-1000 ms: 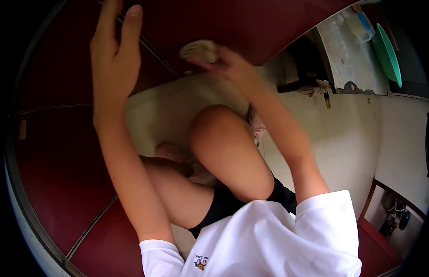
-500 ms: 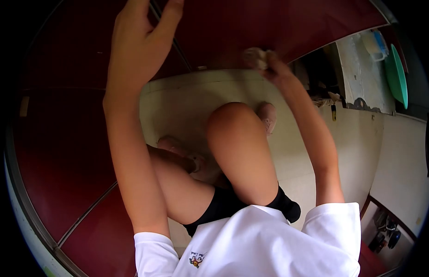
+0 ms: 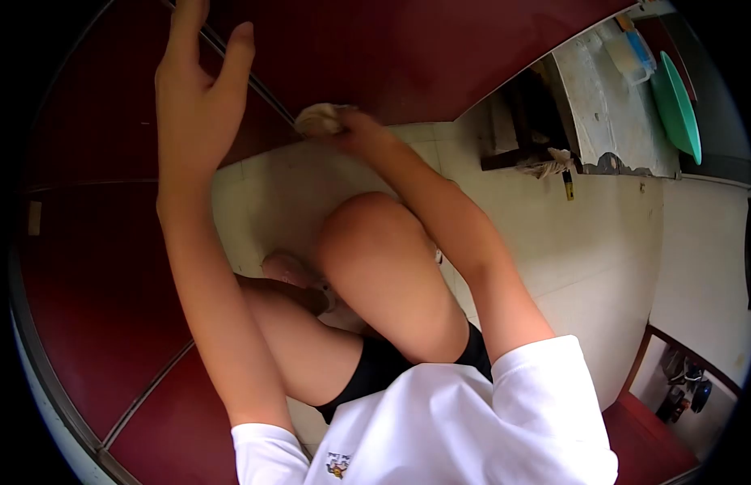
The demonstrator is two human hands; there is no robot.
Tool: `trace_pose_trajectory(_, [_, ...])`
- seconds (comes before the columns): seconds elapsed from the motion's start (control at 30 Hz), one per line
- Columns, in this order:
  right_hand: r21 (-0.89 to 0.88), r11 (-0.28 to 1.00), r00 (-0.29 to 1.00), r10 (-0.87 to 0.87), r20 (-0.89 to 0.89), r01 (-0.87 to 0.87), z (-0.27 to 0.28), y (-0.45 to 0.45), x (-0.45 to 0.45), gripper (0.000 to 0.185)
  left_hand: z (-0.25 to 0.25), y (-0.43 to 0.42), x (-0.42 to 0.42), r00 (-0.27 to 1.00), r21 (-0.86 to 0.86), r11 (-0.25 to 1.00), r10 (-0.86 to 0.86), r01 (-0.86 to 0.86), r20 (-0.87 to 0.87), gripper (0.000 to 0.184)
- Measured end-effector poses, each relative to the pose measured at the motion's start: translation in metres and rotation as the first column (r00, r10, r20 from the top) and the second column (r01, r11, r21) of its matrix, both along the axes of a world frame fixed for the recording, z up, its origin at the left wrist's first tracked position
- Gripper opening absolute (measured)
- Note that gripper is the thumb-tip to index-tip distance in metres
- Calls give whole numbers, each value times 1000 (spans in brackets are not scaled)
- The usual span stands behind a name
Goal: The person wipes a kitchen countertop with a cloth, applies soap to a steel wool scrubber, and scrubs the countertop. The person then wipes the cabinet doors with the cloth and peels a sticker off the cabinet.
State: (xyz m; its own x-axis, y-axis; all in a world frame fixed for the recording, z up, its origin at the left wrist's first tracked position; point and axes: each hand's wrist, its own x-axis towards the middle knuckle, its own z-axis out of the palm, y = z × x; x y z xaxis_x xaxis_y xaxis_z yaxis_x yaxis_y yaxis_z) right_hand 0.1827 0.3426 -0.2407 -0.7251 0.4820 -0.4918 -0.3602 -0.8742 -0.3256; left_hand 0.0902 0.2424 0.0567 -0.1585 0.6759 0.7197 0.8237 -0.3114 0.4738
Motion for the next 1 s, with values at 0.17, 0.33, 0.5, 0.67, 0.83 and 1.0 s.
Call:
trace_pose_trajectory(0.17, [644,764,963,-192,190,25,-25,74,183,36,-2,-5,-12,998,-26,999,-30,32,61,68])
trace_pose_trajectory(0.33, [236,934,792,-353,497,268,34,81,201,30,-3,-4,-14,985,30,988,-152,150,84,68])
trace_pose_trajectory(0.5, [188,965,902,-242,359,185,11,55,132,35,5,-10,-8,992,-38,994,-96,100,87,68])
trace_pose_trajectory(0.67, [70,969,967,240,-85,-235,10,-3,3,25,3,-7,-10,998,-41,998,-56,57,20,68])
trace_pose_trajectory(0.83, [-257,964,989,102,108,-72,30,-16,-19,19,-2,1,-10,999,25,1000,4,-3,-51,68])
trace_pose_trajectory(1.0, [-69,981,969,-169,179,184,8,47,131,38,-6,-1,-16,999,-43,998,53,-53,-12,56])
